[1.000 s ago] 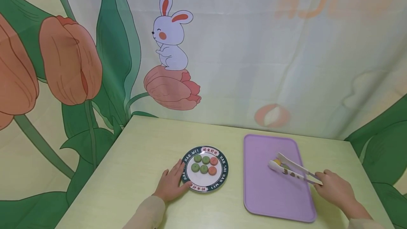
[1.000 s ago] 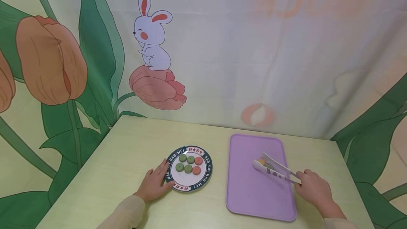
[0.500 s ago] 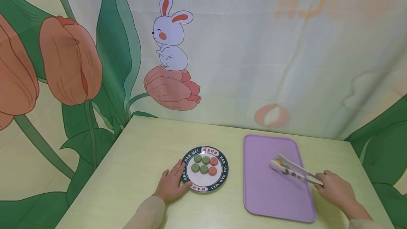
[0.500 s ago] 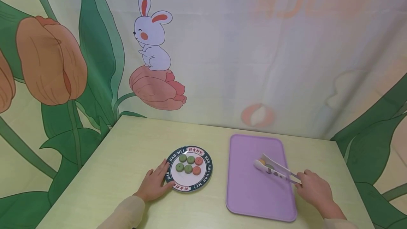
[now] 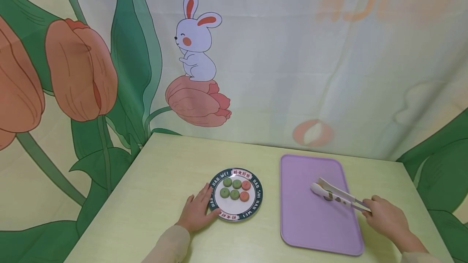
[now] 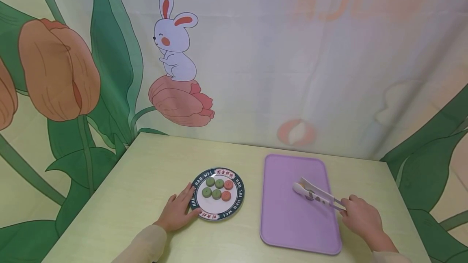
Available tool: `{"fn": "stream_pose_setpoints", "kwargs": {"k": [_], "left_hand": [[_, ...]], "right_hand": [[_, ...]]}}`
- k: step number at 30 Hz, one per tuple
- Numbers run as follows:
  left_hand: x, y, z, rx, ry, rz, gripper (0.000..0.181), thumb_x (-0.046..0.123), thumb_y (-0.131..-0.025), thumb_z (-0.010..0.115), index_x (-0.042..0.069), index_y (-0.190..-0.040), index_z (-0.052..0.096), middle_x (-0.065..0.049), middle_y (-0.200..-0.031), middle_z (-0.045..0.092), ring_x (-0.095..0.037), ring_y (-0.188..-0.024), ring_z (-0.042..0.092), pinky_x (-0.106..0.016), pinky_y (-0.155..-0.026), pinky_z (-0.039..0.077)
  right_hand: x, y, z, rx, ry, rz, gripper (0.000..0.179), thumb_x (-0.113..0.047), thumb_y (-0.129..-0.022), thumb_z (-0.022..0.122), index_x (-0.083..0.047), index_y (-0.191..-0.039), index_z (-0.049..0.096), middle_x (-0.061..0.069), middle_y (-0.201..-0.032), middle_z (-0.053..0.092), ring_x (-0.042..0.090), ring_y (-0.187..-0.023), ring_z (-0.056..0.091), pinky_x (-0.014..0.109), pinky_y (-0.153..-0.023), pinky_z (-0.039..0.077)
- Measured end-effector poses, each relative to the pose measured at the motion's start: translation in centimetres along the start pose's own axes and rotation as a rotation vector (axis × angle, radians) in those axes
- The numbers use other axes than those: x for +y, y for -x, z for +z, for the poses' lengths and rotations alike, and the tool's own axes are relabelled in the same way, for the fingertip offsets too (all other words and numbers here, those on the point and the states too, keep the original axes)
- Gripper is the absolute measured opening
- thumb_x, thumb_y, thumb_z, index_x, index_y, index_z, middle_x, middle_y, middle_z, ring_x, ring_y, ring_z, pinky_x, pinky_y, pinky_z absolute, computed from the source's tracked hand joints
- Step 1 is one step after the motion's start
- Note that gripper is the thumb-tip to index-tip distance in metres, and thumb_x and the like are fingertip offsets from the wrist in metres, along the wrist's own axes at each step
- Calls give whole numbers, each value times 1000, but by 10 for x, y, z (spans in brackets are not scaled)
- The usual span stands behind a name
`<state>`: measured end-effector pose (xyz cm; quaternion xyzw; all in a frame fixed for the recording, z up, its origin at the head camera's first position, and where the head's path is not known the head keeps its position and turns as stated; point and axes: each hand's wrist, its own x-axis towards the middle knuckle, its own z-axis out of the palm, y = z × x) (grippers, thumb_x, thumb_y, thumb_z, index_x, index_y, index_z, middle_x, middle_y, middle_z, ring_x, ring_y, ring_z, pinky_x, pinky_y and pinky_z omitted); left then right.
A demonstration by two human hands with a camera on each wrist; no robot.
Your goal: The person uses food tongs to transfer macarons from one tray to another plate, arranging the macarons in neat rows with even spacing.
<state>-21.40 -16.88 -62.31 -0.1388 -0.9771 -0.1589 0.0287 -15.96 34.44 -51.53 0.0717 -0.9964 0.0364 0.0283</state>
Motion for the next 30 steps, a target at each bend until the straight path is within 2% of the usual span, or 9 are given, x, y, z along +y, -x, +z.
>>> {"fn": "stream_pose_setpoints", "kwargs": {"k": [10,23,30], "left_hand": [[0,1,1,4,2,1,81,64,-80,40,12,-140,25,-3,-148,19,-22,-133,27,-51,-105,21],[1,0,-2,9,-1,21,82,63,-80,41,10,-140,26,-6,-148,20,-23,-132,29,-53,-103,23],[2,0,-2,4,10,11,80,61,-80,44,11,-140,25,-4,-148,19,-22,-132,27,-52,-104,22]], "right_hand": [[-2,-1,-4,37,15,-21,7,-14,-75,64,-11,-81,60,-1,-63,42,11,-53,35,26,-41,27],[-6,-1,-9,32,31,-41,10,-14,-74,65,-13,-83,60,-3,-64,42,10,-54,34,25,-42,27],[-12,-2,-13,29,31,-47,12,-15,-74,66,-13,-84,60,-3,-65,42,10,-55,35,25,-43,27]]}}
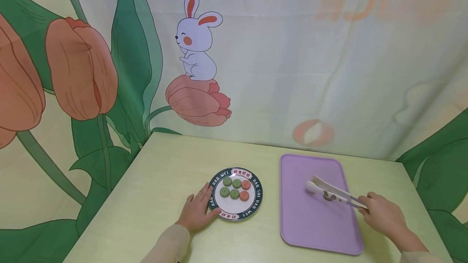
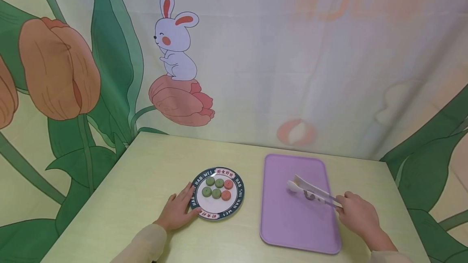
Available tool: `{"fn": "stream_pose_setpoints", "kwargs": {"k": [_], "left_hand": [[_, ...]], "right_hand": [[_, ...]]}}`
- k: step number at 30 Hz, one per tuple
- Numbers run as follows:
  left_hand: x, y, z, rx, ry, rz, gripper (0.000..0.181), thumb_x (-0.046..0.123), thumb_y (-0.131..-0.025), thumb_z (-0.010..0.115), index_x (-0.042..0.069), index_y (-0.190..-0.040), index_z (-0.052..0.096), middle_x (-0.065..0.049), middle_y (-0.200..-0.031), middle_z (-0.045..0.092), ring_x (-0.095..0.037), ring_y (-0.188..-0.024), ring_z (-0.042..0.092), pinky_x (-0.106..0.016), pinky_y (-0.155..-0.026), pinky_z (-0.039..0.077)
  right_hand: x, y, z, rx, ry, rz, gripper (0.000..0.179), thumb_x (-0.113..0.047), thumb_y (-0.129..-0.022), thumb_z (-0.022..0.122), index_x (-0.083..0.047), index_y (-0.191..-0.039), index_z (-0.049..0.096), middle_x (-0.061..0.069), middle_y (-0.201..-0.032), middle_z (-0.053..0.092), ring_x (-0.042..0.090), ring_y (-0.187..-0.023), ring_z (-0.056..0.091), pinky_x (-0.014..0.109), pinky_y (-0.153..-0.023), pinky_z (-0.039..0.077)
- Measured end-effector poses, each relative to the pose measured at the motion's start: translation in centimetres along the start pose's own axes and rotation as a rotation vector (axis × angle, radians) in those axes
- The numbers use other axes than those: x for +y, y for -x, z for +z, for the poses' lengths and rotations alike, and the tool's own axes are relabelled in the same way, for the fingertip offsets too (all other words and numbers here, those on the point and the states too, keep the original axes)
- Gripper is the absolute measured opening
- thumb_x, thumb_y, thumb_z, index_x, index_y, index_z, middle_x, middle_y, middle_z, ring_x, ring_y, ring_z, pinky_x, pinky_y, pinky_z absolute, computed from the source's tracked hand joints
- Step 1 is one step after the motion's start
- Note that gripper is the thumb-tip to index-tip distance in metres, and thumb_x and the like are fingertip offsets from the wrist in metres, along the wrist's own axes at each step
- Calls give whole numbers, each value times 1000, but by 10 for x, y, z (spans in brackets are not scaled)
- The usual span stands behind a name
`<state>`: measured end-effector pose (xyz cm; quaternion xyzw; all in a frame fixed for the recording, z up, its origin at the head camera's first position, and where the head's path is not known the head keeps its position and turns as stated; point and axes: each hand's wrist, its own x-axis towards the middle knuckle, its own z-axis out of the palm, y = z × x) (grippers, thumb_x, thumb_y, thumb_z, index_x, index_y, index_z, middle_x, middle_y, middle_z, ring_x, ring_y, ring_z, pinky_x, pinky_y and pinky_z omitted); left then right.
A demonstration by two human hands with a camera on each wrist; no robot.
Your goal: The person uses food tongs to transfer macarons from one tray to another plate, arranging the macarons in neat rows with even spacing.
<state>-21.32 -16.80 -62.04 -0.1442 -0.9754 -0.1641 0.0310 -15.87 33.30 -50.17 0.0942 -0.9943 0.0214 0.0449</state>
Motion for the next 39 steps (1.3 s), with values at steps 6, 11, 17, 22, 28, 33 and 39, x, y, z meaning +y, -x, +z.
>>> {"fn": "stream_pose_setpoints", "kwargs": {"k": [6,11,17,22,28,33,39], "left_hand": [[0,0,0,13,-5,12,80,61,-81,44,10,-140,26,-6,-148,20,-24,-132,29,-53,-103,23],[-1,-1,1,-5,-11,3,80,62,-81,42,11,-141,23,-4,-148,17,-22,-133,27,-52,-104,21],[-1,-1,0,-18,-8,-8,81,62,-81,42,11,-141,23,-4,-148,17,-22,-133,26,-52,-104,21],[0,0,-1,-9,2,-8,80,62,-81,42,12,-141,23,-3,-148,17,-21,-133,26,-51,-105,20],[-1,0,0,4,2,2,80,62,-80,43,11,-140,24,-4,-148,18,-22,-132,28,-52,-104,21],[-1,1,0,22,5,13,80,62,-80,43,10,-139,27,-6,-147,21,-23,-131,29,-53,-103,23],[0,1,0,18,6,10,81,63,-80,42,10,-139,27,-5,-148,20,-22,-132,29,-52,-104,22]], "right_hand": [[-5,-1,-3,-4,-6,-4,11,-15,-74,66,-14,-82,60,-4,-64,42,10,-55,34,24,-43,27],[-10,-2,-5,16,-21,-20,11,-15,-74,67,-14,-83,61,-5,-64,42,10,-55,34,24,-43,27],[-14,-4,-4,33,-27,-41,11,-16,-74,66,-13,-83,61,-4,-64,42,10,-54,34,24,-43,27],[-16,-4,-1,37,-20,-45,11,-17,-74,66,-13,-83,61,-5,-64,42,9,-54,34,23,-43,27],[-24,-4,-3,42,-30,-54,13,-15,-73,67,-13,-85,62,-5,-65,43,9,-54,34,23,-43,28],[-31,-6,-4,63,-27,-73,13,-17,-72,69,-15,-83,62,-6,-66,44,8,-54,34,23,-43,28],[-34,-7,-3,84,-23,-88,14,-18,-71,70,-16,-83,62,-5,-67,46,8,-54,35,23,-43,29]]}}
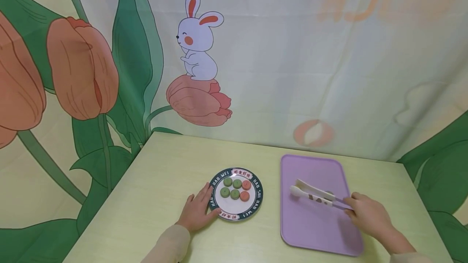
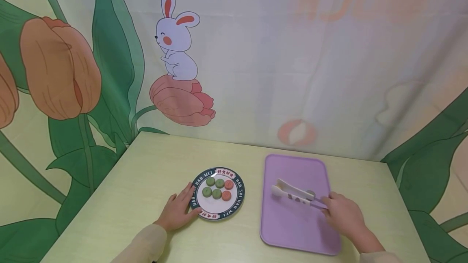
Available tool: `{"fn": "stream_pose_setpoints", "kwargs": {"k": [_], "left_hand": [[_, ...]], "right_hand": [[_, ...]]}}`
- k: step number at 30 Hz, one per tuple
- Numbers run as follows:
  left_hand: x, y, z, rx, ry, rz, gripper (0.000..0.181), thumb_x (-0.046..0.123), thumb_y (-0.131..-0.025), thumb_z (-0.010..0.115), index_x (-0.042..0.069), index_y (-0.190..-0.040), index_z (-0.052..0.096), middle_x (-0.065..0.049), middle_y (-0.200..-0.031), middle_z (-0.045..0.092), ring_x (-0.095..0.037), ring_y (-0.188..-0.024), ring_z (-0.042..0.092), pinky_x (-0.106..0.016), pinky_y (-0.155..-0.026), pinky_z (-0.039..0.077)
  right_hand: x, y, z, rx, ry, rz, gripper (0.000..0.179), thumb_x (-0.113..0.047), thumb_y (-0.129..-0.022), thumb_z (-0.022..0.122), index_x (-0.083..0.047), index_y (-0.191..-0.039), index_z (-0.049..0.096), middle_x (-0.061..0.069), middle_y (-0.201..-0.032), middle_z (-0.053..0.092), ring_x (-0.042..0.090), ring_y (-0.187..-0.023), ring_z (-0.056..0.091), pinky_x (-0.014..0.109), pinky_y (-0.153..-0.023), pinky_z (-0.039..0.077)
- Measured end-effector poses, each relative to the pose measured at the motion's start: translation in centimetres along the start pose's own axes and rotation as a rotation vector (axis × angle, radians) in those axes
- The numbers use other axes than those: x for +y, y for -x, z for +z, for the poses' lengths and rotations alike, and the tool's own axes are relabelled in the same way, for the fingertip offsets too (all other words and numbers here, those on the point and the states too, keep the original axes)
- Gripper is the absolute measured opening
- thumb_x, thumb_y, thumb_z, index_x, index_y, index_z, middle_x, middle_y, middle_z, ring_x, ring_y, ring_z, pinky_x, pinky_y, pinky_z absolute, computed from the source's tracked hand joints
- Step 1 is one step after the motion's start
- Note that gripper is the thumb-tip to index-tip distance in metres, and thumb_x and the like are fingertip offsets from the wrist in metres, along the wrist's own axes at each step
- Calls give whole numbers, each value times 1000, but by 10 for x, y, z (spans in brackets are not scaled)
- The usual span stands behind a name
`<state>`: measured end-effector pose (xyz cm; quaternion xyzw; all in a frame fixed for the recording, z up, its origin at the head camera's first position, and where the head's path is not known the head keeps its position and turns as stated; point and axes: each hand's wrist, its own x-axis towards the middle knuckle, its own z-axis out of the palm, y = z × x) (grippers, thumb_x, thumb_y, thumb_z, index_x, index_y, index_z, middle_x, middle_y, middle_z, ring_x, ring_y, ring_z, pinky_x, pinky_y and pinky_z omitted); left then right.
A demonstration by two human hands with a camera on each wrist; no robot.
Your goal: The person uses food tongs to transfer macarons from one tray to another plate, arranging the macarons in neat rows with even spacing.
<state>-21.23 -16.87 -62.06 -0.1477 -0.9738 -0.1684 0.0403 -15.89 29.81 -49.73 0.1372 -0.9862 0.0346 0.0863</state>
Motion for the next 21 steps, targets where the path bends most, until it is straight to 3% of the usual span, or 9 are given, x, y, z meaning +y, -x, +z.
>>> {"fn": "stream_pose_setpoints", "kwargs": {"k": [9,21], "left_hand": [[1,1,-2,3,6,0,81,63,-80,42,10,-139,27,-6,-148,20,-22,-132,29,-52,-104,22],[1,1,-2,-11,2,-4,80,61,-80,43,10,-139,27,-6,-148,20,-23,-132,29,-52,-104,22]], "right_hand": [[-5,1,2,19,-6,-27,14,-18,-69,70,-17,-80,61,-7,-66,44,7,-54,34,21,-43,28],[-15,-1,4,55,11,-58,21,-19,-68,72,-16,-87,65,-9,-65,42,5,-54,33,21,-43,28]]}}
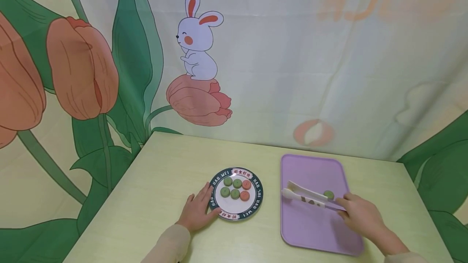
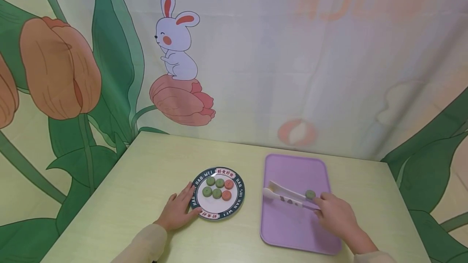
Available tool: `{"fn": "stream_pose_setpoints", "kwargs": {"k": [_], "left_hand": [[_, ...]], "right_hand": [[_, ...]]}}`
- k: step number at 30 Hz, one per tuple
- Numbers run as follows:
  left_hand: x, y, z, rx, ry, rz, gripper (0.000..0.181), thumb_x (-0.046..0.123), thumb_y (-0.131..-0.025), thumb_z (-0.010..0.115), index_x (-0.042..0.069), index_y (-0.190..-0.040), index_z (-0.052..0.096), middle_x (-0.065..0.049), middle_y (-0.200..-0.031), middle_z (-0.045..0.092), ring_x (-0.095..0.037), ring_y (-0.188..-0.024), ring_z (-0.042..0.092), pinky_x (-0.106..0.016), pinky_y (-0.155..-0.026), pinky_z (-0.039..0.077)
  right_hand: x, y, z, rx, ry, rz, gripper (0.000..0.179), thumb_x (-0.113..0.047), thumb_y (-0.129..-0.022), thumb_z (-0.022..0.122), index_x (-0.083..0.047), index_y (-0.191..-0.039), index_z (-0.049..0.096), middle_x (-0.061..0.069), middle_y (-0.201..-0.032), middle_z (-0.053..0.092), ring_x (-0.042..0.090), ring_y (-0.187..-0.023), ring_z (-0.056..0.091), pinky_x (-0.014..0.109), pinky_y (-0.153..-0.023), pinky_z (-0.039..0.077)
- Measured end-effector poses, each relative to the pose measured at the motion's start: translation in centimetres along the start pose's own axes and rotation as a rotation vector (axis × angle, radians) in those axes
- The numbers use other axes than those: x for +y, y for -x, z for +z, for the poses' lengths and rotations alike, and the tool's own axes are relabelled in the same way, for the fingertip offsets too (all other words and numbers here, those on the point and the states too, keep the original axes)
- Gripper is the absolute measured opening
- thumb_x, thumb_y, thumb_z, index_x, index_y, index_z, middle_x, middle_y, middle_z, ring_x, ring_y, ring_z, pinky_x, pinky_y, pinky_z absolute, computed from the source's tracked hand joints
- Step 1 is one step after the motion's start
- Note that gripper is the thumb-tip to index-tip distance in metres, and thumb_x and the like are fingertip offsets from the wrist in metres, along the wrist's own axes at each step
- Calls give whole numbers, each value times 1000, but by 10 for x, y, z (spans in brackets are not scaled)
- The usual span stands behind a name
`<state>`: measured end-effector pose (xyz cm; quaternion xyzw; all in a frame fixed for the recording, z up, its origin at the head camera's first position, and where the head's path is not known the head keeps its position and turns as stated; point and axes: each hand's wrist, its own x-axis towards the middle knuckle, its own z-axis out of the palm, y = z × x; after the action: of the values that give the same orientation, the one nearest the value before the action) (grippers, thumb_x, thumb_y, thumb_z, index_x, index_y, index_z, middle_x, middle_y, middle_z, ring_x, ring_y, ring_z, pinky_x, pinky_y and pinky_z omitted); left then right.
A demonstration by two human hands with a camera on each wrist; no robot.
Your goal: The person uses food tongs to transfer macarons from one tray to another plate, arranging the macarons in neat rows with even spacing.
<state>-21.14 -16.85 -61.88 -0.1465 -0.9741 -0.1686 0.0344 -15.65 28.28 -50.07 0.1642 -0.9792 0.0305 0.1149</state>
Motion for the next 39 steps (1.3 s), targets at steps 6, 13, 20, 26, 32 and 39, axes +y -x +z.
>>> {"fn": "stream_pose_setpoints", "kwargs": {"k": [6,13,20,26,32,39], "left_hand": [[-1,0,1,5,-2,5,80,62,-80,43,10,-140,26,-6,-148,20,-23,-132,29,-52,-104,22],[-2,-1,2,-4,-10,-1,81,63,-81,41,11,-140,24,-4,-148,18,-22,-132,27,-51,-105,21],[-3,-2,3,-8,-12,-2,80,62,-81,41,11,-140,24,-5,-148,18,-23,-132,28,-52,-105,20],[-2,-2,3,-4,-17,-1,80,62,-81,42,11,-140,24,-5,-148,18,-23,-132,28,-52,-105,21],[-1,-2,2,-4,-16,-3,81,63,-81,41,11,-140,24,-4,-148,18,-23,-132,28,-52,-105,21],[-2,-1,2,-5,-22,-8,81,64,-81,39,12,-140,24,-3,-148,18,-21,-133,27,-51,-105,21]], "right_hand": [[-6,-4,1,25,-10,-22,27,-19,-67,73,-17,-93,67,-10,-66,42,4,-53,33,20,-43,28],[-12,-8,2,39,-14,-34,30,-18,-66,72,-18,-95,65,-11,-65,42,5,-52,33,21,-43,29],[-19,-12,1,37,-21,-61,27,-18,-66,74,-16,-91,66,-8,-69,50,5,-54,39,21,-45,33],[-24,-15,2,25,-25,-65,21,-18,-66,73,-17,-85,64,-7,-71,53,6,-58,43,22,-46,36],[-29,-17,1,51,-12,-95,19,-18,-64,74,-19,-80,62,-9,-70,51,5,-58,43,20,-46,35],[-35,-21,4,71,-16,-118,19,-18,-64,74,-19,-78,62,-11,-67,48,4,-56,40,19,-44,31]]}}
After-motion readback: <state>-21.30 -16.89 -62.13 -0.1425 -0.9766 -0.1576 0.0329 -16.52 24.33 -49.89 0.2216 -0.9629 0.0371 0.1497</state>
